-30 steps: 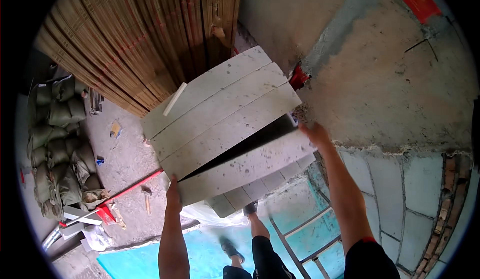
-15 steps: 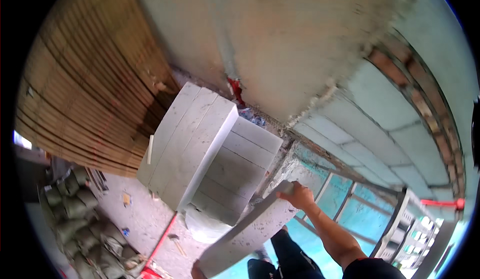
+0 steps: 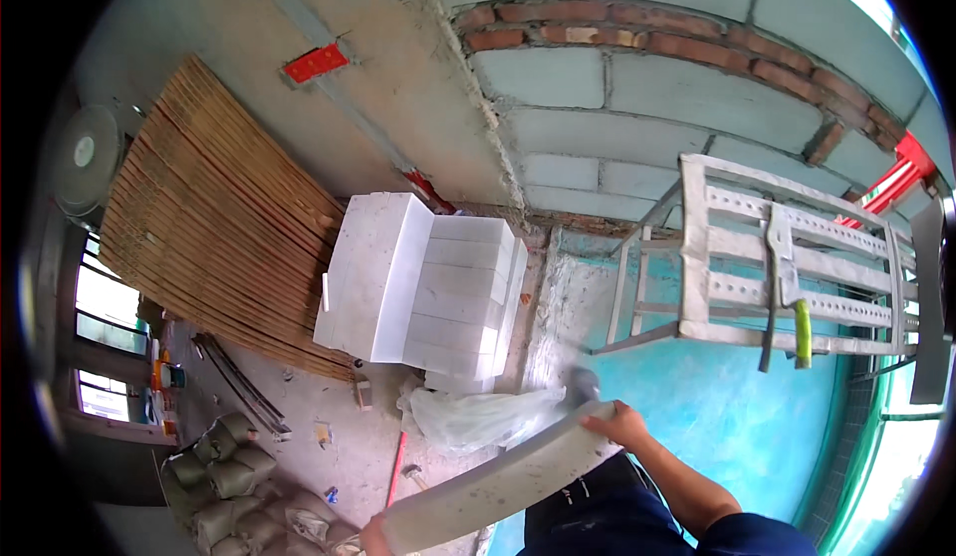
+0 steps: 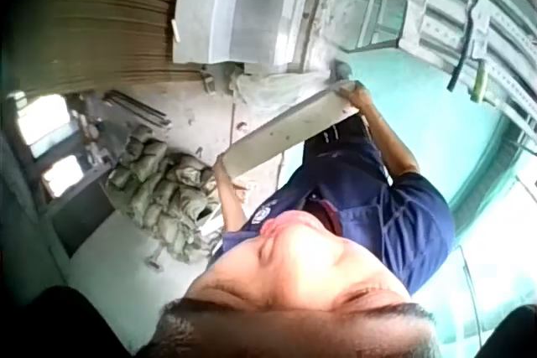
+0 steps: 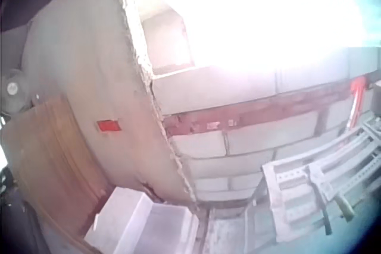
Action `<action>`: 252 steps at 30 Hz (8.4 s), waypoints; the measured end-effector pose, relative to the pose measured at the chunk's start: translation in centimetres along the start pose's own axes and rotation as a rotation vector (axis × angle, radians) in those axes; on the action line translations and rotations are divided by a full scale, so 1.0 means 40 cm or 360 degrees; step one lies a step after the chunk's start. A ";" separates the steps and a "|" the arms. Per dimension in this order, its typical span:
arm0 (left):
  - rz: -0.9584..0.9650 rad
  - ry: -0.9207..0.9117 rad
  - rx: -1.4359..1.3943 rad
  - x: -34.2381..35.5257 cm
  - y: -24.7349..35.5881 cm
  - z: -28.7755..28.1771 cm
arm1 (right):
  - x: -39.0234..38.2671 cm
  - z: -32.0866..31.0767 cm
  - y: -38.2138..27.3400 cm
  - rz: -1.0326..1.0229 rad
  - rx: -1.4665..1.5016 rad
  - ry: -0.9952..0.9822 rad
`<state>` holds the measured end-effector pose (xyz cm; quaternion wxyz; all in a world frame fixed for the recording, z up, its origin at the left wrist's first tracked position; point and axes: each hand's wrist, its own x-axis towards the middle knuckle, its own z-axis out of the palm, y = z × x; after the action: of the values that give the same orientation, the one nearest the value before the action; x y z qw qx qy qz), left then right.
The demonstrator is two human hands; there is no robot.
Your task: The person applies mortar to the top of a low concrete block wall using two different sized trowels, picking up mortar from a bucket on a metal scaffold and spreading it along the wall edge.
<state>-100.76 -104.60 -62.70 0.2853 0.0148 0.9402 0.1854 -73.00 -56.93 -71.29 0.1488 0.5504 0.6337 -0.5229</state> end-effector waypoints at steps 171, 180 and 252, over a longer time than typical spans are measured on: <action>0.0443 -0.0712 -0.0332 0.345 0.688 0.444 | -0.142 0.056 0.166 0.0130 0.0016 0.0260; 0.0789 -0.0795 -0.0017 -0.053 0.760 0.500 | -0.595 -0.262 0.706 0.0460 0.0997 0.0941; 0.1668 -0.0878 0.0473 -0.523 0.762 1.081 | -0.698 -0.405 1.039 -0.0052 0.0837 0.0785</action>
<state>-62.22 -64.32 -73.93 0.3839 0.5627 0.7150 0.1572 -21.51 -65.00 -64.08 -0.1638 0.6692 0.5030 -0.5218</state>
